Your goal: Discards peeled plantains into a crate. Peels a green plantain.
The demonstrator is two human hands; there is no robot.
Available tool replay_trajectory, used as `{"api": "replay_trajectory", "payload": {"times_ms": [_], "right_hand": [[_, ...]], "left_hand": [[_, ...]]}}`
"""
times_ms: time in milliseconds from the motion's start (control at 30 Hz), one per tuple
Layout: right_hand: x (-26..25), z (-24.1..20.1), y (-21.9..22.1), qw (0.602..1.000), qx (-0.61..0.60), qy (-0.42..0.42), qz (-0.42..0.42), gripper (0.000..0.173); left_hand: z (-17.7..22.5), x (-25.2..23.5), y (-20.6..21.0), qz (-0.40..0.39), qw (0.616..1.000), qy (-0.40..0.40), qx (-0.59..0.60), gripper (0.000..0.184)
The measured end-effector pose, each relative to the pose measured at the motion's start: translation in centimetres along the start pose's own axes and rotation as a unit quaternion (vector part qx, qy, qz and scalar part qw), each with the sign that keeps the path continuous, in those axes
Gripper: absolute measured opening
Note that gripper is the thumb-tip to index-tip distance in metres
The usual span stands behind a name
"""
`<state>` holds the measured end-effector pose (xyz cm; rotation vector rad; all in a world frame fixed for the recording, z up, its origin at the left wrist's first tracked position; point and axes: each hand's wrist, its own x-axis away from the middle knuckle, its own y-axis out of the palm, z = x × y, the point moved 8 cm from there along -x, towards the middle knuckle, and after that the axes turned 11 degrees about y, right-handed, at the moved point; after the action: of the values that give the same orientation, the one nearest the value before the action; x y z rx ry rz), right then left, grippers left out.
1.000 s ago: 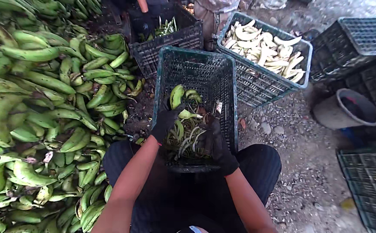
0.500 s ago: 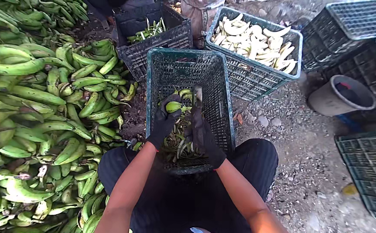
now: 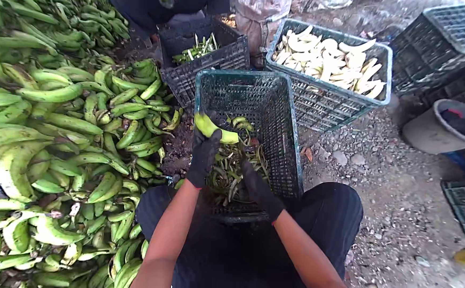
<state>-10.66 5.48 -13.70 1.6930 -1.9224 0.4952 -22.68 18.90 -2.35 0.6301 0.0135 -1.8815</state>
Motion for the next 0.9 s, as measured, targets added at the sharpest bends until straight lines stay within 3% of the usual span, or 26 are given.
{"api": "replay_trajectory", "payload": {"times_ms": [100, 200, 300, 433, 533, 633, 733, 833, 900], "right_hand": [[1.3, -5.6, -2.8, 0.976, 0.146, -0.140, 0.084, 0.057], [1.4, -9.3, -2.9, 0.918, 0.291, -0.248, 0.108, 0.060], [1.8, -11.1, -1.5, 0.847, 0.441, -0.267, 0.133, 0.057], [3.1, -11.3, -0.2, 0.796, 0.495, -0.302, 0.174, 0.073], [3.6, -11.0, -0.3, 0.799, 0.479, -0.288, 0.221, 0.070], [2.9, -10.5, -0.3, 0.833, 0.443, -0.235, 0.233, 0.061], [1.8, -10.6, -0.6, 0.846, 0.407, -0.197, 0.282, 0.059], [-0.6, -12.0, -1.8, 0.838, 0.381, -0.123, 0.372, 0.052], [-1.3, -13.0, -3.3, 0.845, 0.340, -0.089, 0.403, 0.050]], "left_hand": [[-0.4, -1.0, -0.2, 0.033, 0.996, -0.058, 0.053, 0.054], [0.4, -1.1, -0.5, 0.037, 0.996, -0.075, -0.021, 0.065], [0.0, -0.8, -0.8, 0.041, 0.994, -0.099, -0.038, 0.064], [-0.6, -0.6, -0.7, 0.041, 0.991, -0.123, 0.044, 0.071], [0.3, -0.9, -0.7, 0.039, 0.994, -0.093, 0.035, 0.073], [0.1, -1.0, -0.6, 0.055, 0.995, -0.077, 0.022, 0.075], [0.1, 0.1, -0.4, 0.069, 0.993, -0.075, -0.063, 0.072], [-1.7, 1.3, -0.4, 0.079, 0.973, -0.147, -0.157, 0.061], [-2.1, 2.5, -0.2, 0.030, 0.952, -0.196, -0.232, 0.063]]}}
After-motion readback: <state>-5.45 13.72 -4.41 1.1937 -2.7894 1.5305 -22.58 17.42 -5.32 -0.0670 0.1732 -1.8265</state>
